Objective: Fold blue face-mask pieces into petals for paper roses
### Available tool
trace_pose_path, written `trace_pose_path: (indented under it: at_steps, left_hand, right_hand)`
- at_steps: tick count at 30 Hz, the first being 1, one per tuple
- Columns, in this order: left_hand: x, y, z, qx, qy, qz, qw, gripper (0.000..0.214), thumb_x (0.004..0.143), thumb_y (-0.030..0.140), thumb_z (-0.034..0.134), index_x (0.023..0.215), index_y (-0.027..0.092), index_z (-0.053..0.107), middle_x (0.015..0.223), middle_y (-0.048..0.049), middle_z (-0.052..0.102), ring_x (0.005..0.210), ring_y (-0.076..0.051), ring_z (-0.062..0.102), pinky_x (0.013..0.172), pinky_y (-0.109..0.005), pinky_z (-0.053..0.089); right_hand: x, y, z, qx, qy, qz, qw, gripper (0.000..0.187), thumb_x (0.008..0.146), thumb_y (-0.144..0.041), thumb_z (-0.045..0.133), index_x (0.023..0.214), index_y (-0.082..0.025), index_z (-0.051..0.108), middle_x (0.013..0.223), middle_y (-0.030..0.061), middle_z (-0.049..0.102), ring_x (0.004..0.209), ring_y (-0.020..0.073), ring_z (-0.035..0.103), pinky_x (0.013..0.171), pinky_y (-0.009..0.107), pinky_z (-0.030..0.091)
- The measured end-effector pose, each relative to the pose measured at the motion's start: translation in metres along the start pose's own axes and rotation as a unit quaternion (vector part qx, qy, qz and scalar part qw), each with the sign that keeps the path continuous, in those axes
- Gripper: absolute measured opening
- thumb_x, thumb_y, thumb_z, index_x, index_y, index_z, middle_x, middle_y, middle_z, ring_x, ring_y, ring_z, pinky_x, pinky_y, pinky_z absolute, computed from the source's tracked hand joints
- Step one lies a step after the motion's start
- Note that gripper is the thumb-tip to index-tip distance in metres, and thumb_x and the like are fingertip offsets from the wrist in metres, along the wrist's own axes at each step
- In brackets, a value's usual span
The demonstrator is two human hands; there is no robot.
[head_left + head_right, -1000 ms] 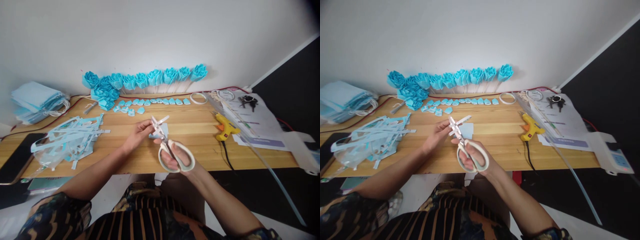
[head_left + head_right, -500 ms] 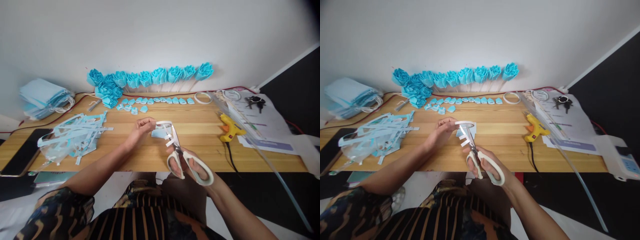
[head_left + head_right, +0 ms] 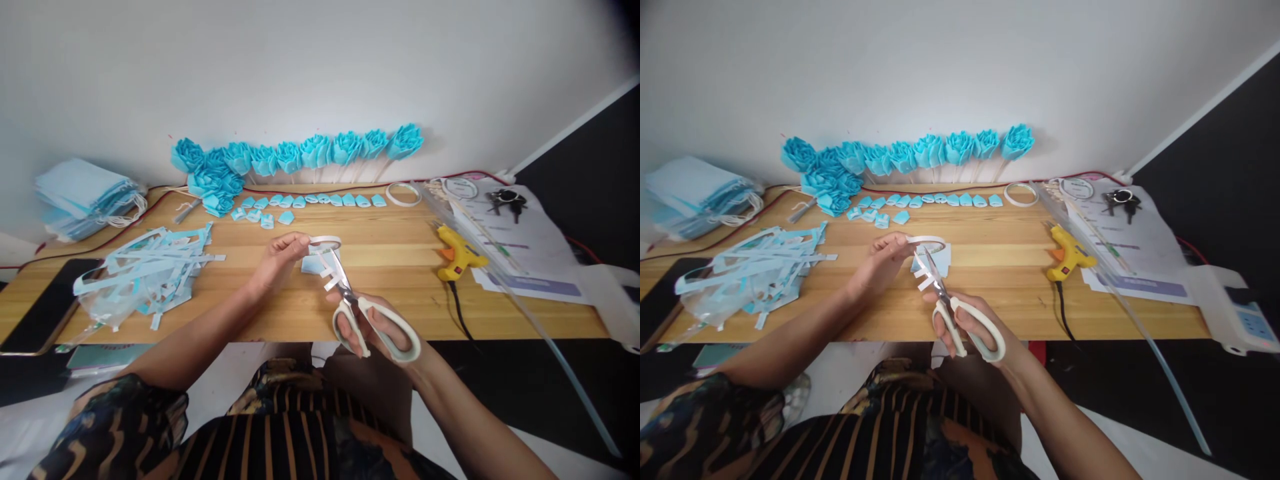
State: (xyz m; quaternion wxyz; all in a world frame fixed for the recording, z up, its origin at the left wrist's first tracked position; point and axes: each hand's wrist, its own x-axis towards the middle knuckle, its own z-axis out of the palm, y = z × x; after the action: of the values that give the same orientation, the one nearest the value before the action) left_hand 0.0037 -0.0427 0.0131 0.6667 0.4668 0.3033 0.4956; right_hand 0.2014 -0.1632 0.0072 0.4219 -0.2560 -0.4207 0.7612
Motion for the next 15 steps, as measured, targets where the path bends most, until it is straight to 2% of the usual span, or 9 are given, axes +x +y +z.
trace_pose_path:
  at_steps: [4, 7, 12, 15]
  left_hand:
    - [-0.001, 0.0, 0.001, 0.008, -0.001, -0.006, 1.0, 0.036, 0.074, 0.051, 0.078, 0.069, 0.017, 0.068, 0.066, 0.0001, 0.061, 0.071, -0.014, 0.056, 0.075, -0.028, 0.044]
    - [-0.002, 0.001, 0.003, 0.009, -0.004, -0.004, 1.0, 0.038, 0.075, 0.052, 0.077, 0.068, 0.016, 0.068, 0.065, 0.0, 0.062, 0.067, -0.013, 0.054, 0.071, -0.027, 0.043]
    - [-0.002, 0.002, 0.004, 0.023, 0.002, 0.012, 1.0, 0.043, 0.073, 0.056, 0.077, 0.064, 0.016, 0.063, 0.062, 0.0015, 0.057, 0.062, -0.011, 0.05, 0.064, -0.026, 0.04]
    - [-0.002, 0.003, 0.003, 0.028, 0.005, -0.006, 1.0, 0.046, 0.07, 0.059, 0.077, 0.064, 0.017, 0.062, 0.06, 0.0026, 0.053, 0.061, -0.011, 0.048, 0.061, -0.026, 0.038]
  right_hand:
    - [0.008, 0.0, 0.005, 0.018, -0.014, -0.012, 1.0, 0.05, 0.091, -0.056, 0.058, 0.125, -0.02, 0.063, 0.077, 0.0017, 0.06, 0.054, 0.0079, 0.051, 0.045, 0.019, 0.041]
    - [0.012, 0.0, 0.007, 0.023, -0.016, -0.027, 0.999, 0.049, 0.092, -0.055, 0.057, 0.126, -0.02, 0.063, 0.075, 0.0009, 0.06, 0.051, 0.0073, 0.049, 0.045, 0.02, 0.04]
    - [0.017, 0.0, 0.009, 0.031, -0.011, -0.035, 0.999, 0.052, 0.092, -0.057, 0.056, 0.127, -0.02, 0.063, 0.07, -0.001, 0.057, 0.048, 0.0073, 0.045, 0.044, 0.021, 0.038]
    - [0.019, 0.0, 0.009, 0.037, -0.015, -0.027, 0.999, 0.053, 0.093, -0.058, 0.054, 0.129, -0.02, 0.062, 0.066, -0.0026, 0.053, 0.047, 0.0074, 0.044, 0.044, 0.021, 0.037]
